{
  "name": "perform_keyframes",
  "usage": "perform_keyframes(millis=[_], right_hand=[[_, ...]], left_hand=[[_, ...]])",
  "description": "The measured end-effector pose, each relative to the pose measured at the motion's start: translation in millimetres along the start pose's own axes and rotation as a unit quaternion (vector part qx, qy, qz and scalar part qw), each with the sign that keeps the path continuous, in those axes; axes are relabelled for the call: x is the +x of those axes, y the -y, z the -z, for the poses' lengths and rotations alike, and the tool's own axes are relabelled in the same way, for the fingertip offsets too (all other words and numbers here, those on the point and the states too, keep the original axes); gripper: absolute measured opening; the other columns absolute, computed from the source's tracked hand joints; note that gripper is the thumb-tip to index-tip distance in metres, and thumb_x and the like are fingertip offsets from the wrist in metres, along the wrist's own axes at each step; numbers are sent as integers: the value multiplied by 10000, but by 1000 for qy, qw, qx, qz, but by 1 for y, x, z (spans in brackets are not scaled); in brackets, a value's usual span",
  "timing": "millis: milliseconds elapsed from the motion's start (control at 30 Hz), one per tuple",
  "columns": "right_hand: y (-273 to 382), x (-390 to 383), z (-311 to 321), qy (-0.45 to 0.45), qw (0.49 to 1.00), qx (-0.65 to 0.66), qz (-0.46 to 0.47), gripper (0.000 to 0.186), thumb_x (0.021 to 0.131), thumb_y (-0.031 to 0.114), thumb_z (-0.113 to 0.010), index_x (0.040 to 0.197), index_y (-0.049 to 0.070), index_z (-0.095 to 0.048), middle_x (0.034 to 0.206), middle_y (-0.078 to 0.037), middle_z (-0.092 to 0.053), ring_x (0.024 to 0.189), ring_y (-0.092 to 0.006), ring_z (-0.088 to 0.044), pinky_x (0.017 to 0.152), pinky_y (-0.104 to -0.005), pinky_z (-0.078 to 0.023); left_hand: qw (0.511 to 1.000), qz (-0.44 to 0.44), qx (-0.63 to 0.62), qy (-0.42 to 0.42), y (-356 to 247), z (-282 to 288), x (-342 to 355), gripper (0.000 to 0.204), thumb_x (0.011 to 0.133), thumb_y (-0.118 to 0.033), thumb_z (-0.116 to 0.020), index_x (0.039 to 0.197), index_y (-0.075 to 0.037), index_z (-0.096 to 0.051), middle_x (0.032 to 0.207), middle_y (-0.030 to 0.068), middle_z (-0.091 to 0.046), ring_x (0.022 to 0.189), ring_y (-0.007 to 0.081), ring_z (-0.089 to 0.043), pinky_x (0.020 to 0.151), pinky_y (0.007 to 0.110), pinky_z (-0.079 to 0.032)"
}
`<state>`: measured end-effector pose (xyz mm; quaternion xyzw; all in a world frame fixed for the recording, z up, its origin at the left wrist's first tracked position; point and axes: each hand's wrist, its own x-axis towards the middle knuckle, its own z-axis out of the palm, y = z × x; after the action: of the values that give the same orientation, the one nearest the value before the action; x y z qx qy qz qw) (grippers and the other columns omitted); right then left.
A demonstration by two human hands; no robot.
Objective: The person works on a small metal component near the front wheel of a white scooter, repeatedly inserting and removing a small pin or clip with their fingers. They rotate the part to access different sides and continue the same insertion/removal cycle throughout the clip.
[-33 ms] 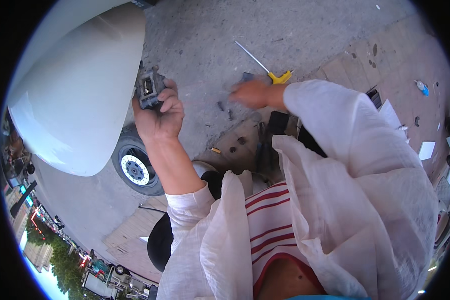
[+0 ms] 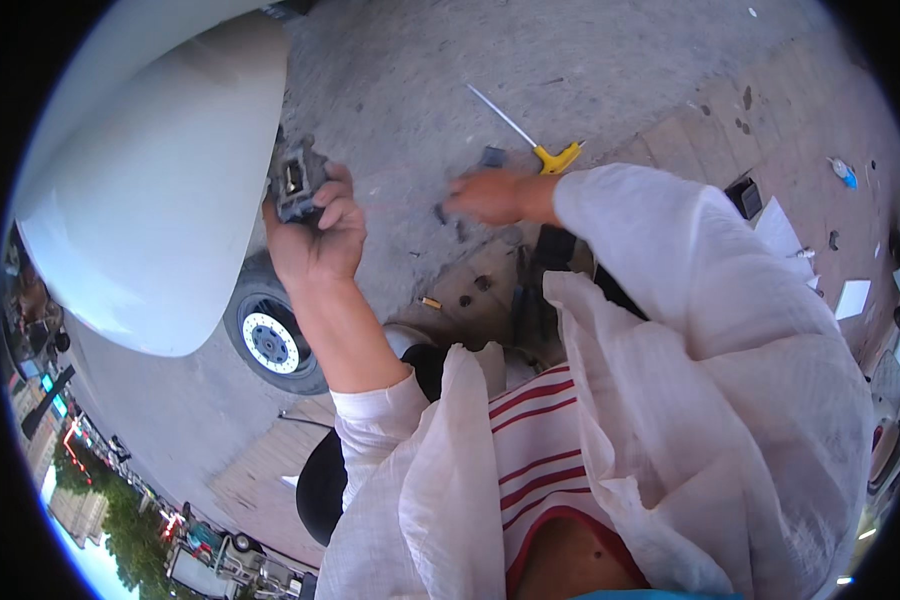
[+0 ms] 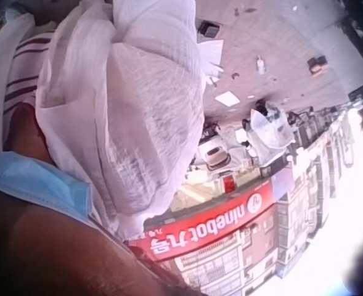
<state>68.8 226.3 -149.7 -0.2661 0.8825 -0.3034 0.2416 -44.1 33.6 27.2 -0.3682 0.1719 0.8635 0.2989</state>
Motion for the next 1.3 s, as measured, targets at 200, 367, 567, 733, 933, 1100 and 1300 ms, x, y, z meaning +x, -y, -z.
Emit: perform_keyframes(millis=[200,367,567,733,933,1100,1300], right_hand=[[-38,0,31,-209,959,-69,-177,263,816,90,-590,1069,33,-552,1102,-201,-565,1053,-369,-578,853,-446,-511],[-120,-70,75,-222,888,-159,-370,336,821,64,-593,1144,7,-523,1175,-232,-526,1088,-397,-561,883,-452,-514],[-137,-70,81,-96,891,-190,-402,281,832,21,-562,1113,7,-555,1146,-200,-569,1072,-377,-593,861,-431,-542],[-30,-2,121,-324,923,159,-131,237,777,121,-628,962,5,-536,840,-192,-629,785,-330,-642,691,-407,-515],[92,16,163,-360,881,307,8,168,787,111,-667,845,1,-554,737,-131,-603,643,-222,-584,636,-334,-490],[100,24,156,-370,885,283,-13,155,777,96,-662,837,-1,-557,760,-165,-616,689,-301,-628,630,-364,-494],[97,21,156,-372,892,256,-28,156,768,82,-656,818,-5,-537,761,-176,-607,677,-320,-616,616,-376,-487]], left_hand=[[1000,-1,2,13,-1,6,4,508,944,-426,-456,1289,-59,-524,994,210,-512,602,166,-500,414,207,-358],[998,-11,21,50,-3,12,3,518,955,-457,-409,1286,-76,-527,991,220,-528,606,167,-505,412,207,-362],[997,34,-50,43,5,5,3,443,895,-345,-498,1181,-7,-524,983,185,-513,589,144,-502,397,218,-343],[993,64,-90,45,2,15,6,385,876,-289,-510,1088,33,-491,962,167,-525,565,132,-512,386,214,-345],[997,38,-32,59,8,9,12,386,915,-326,-445,1076,16,-525,929,149,-574,557,125,-509,377,202,-342],[997,-36,15,62,13,6,9,431,951,-372,-358,1085,-10,-550,953,130,-603,538,124,-489,362,195,-317],[998,-36,18,54,15,6,10,442,960,-378,-355,1089,-1,-545,955,138,-607,541,121,-477,362,197,-315]])
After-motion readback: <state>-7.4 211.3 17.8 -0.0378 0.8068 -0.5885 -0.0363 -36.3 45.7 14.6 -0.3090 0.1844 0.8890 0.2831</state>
